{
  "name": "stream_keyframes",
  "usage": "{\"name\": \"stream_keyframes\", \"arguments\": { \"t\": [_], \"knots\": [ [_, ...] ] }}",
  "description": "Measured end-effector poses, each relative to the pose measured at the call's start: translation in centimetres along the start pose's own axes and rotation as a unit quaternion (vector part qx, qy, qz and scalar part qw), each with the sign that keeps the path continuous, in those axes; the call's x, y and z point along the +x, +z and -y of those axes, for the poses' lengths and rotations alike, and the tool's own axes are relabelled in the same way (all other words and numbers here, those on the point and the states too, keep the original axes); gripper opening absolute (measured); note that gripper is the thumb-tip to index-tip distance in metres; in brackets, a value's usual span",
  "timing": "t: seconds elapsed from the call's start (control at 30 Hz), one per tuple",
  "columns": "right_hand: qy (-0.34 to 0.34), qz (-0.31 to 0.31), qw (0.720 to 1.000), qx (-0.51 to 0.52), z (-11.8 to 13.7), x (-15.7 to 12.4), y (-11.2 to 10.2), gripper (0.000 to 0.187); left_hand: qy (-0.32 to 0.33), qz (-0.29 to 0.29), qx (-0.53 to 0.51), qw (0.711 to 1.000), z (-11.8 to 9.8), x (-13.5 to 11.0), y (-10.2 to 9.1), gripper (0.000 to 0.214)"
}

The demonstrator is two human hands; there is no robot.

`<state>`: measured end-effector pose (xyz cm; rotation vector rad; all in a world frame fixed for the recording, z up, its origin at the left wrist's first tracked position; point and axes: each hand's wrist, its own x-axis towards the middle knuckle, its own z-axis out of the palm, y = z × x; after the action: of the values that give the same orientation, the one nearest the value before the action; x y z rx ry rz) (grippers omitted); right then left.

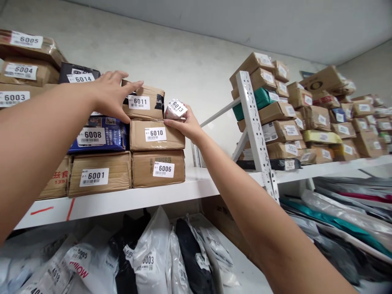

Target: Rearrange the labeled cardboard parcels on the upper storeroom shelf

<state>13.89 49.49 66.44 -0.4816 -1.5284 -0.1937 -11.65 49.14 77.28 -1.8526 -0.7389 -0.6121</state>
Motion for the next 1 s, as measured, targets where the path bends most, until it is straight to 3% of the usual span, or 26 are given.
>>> {"name": "stream_keyframes", "arguments": {
  "t": [0.4,0.7,0.87,1.0],
  "knots": [
    [0.003,0.015,0.998,-0.065,-0.1,0.7,-0.1,0.075,0.011,-0.07,-0.097,0.993,-0.9,-2.4,0.5,0.088],
    [0.028,0.044,0.996,-0.065,0.8,1.1,-2.5,0.078,0.012,-0.064,-0.068,0.996,-0.3,-3.6,1.0,0.083],
    [0.053,0.075,0.994,-0.058,1.1,1.3,-2.1,0.076,0.016,-0.086,-0.062,0.994,0.3,-4.2,1.7,0.079],
    [0.046,0.099,0.993,-0.034,1.2,1.1,-1.3,0.086,0.017,-0.124,-0.092,0.988,0.3,-4.8,1.9,0.077]
  ]
}}
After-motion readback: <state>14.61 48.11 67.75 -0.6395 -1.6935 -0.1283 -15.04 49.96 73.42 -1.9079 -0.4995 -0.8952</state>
